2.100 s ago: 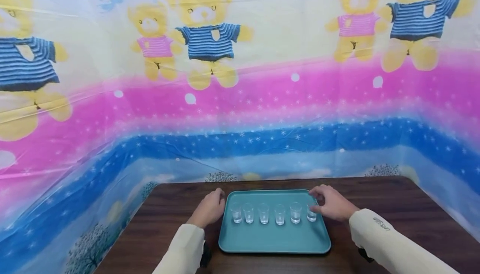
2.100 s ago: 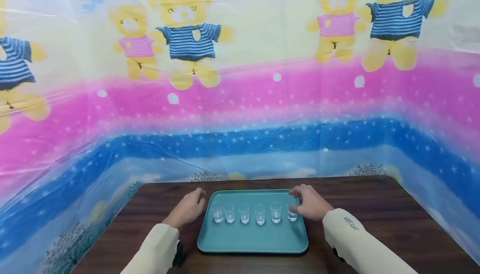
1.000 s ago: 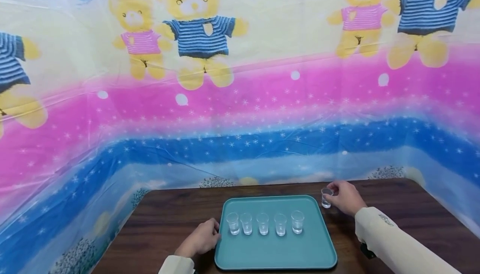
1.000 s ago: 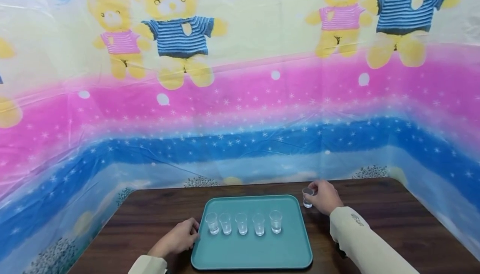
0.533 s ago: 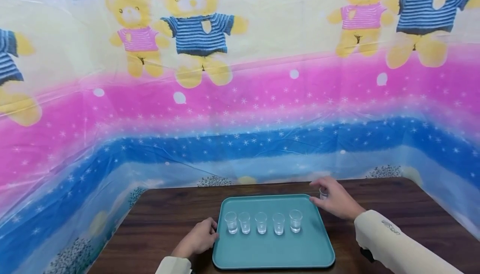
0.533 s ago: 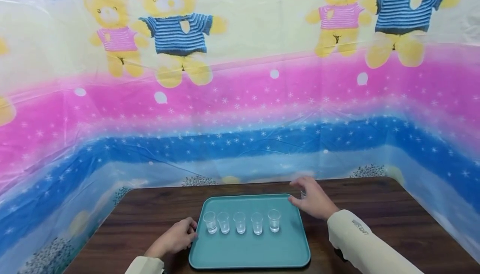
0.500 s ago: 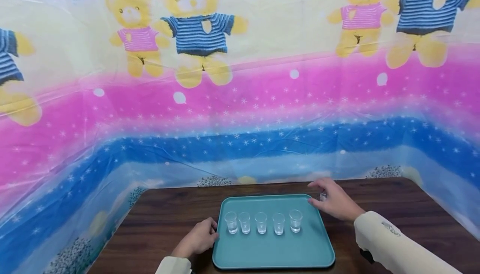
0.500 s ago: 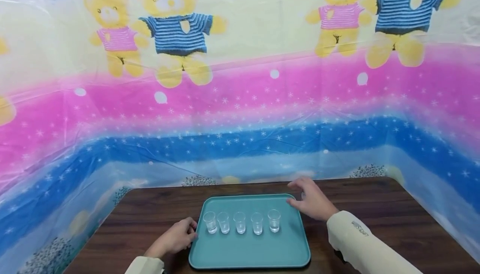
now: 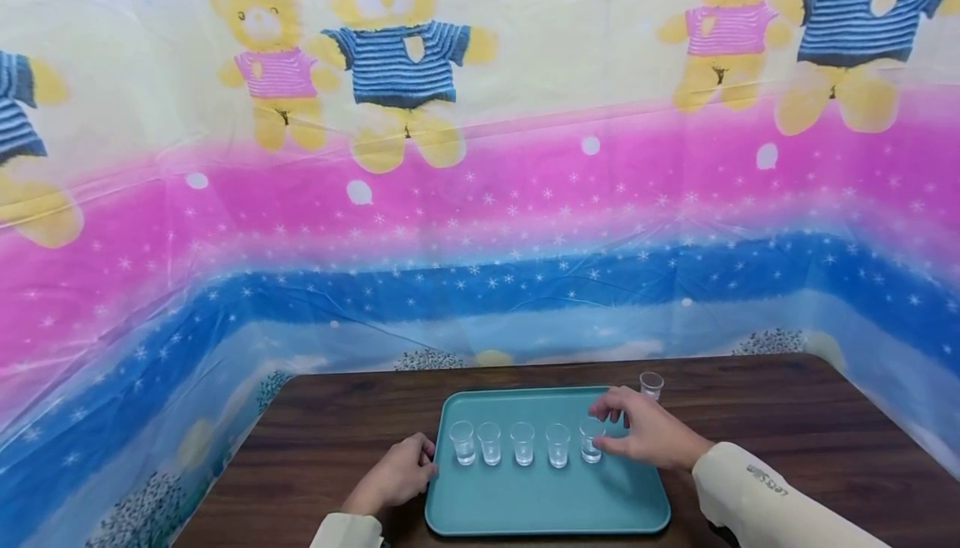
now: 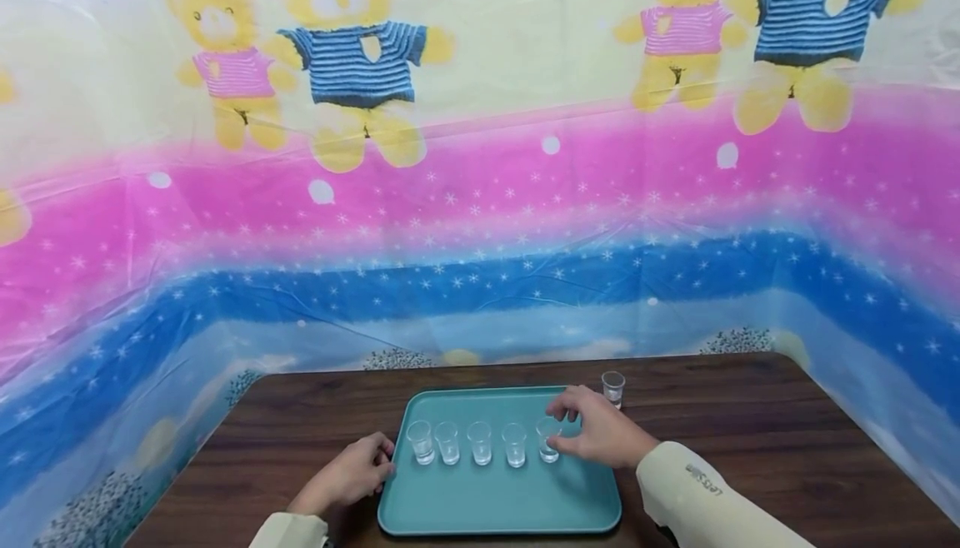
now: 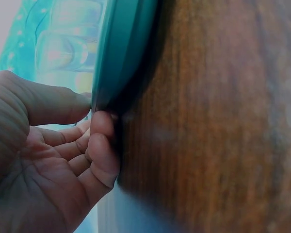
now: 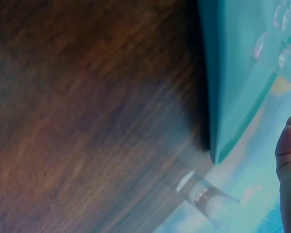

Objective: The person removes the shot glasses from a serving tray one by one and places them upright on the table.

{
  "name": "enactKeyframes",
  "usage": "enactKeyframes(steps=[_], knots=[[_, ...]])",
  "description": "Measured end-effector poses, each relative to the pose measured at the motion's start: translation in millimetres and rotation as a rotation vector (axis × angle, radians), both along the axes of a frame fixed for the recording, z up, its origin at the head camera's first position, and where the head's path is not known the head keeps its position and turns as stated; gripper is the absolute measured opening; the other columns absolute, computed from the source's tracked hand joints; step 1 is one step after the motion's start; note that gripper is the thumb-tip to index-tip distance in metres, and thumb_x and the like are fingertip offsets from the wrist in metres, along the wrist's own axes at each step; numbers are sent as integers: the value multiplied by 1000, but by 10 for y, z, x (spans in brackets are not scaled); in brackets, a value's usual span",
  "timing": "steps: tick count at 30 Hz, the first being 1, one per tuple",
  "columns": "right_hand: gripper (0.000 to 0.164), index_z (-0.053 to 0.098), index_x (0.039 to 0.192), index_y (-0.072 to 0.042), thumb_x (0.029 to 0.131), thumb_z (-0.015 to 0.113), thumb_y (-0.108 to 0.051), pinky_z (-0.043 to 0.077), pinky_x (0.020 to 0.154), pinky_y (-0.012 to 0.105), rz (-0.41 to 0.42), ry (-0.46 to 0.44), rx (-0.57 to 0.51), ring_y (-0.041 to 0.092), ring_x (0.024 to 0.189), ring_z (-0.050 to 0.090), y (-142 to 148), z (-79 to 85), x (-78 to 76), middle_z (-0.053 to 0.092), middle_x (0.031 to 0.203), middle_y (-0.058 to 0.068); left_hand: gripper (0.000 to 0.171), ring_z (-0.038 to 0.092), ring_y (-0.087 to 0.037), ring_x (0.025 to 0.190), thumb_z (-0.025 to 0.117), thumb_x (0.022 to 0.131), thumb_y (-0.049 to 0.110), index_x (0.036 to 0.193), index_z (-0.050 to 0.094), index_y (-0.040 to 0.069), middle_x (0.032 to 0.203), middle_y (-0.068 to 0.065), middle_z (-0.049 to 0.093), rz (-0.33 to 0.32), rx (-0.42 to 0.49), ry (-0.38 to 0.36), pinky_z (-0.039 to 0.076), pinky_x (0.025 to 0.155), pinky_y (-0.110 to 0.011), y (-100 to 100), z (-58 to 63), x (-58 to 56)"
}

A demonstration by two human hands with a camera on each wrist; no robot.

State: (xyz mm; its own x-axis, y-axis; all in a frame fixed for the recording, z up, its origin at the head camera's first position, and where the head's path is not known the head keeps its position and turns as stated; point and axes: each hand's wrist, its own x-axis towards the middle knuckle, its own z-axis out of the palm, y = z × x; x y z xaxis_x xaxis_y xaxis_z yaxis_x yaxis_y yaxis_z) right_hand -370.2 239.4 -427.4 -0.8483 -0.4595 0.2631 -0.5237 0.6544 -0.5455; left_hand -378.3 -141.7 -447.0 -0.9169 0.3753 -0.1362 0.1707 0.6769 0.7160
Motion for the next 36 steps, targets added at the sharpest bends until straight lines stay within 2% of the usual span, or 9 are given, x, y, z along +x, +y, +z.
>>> enactKeyframes(steps=[6, 13, 17, 26, 36], knots=[[26, 63, 103, -12, 83, 74, -23, 46, 67, 30, -6, 17, -6, 15, 79, 53, -24, -41, -1, 57, 93, -2, 11, 52, -19, 60, 55, 92, 2, 101, 51, -2, 74, -8, 52, 2, 12, 13, 43, 56, -33, 0, -14, -4], [27, 62, 103, -9, 83, 74, -24, 46, 67, 28, -58, 15, -21, 15, 79, 53, 18, -18, 19, 57, 93, 0, 12, 52, -19, 59, 56, 92, 3, 101, 51, -2, 73, -8, 52, 6, 17, 29, 43, 55, -33, -9, -25, -3], [30, 62, 105, -8, 83, 74, -25, 46, 66, 28, -96, 20, -46, 20, 79, 54, 152, 14, 7, 57, 93, 3, 12, 51, -19, 59, 56, 92, 2, 101, 51, -2, 73, -8, 52, 5, 21, 39, 43, 55, -33, -12, -18, 7], [29, 60, 106, -4, 85, 72, -20, 46, 63, 28, -217, 19, -53, 16, 76, 52, 602, 52, -36, 57, 90, 4, 12, 51, -19, 59, 55, 92, 2, 102, 51, -3, 73, -8, 52, 3, 22, 34, 42, 55, -33, -15, 14, 28], [34, 60, 108, 1, 84, 72, -19, 47, 66, 32, -317, 10, -30, 15, 80, 53, 835, -58, -58, 59, 93, 7, 12, 51, -19, 59, 55, 92, 3, 102, 51, -3, 73, -8, 52, 11, 8, 29, 43, 56, -33, 0, 20, 27]])
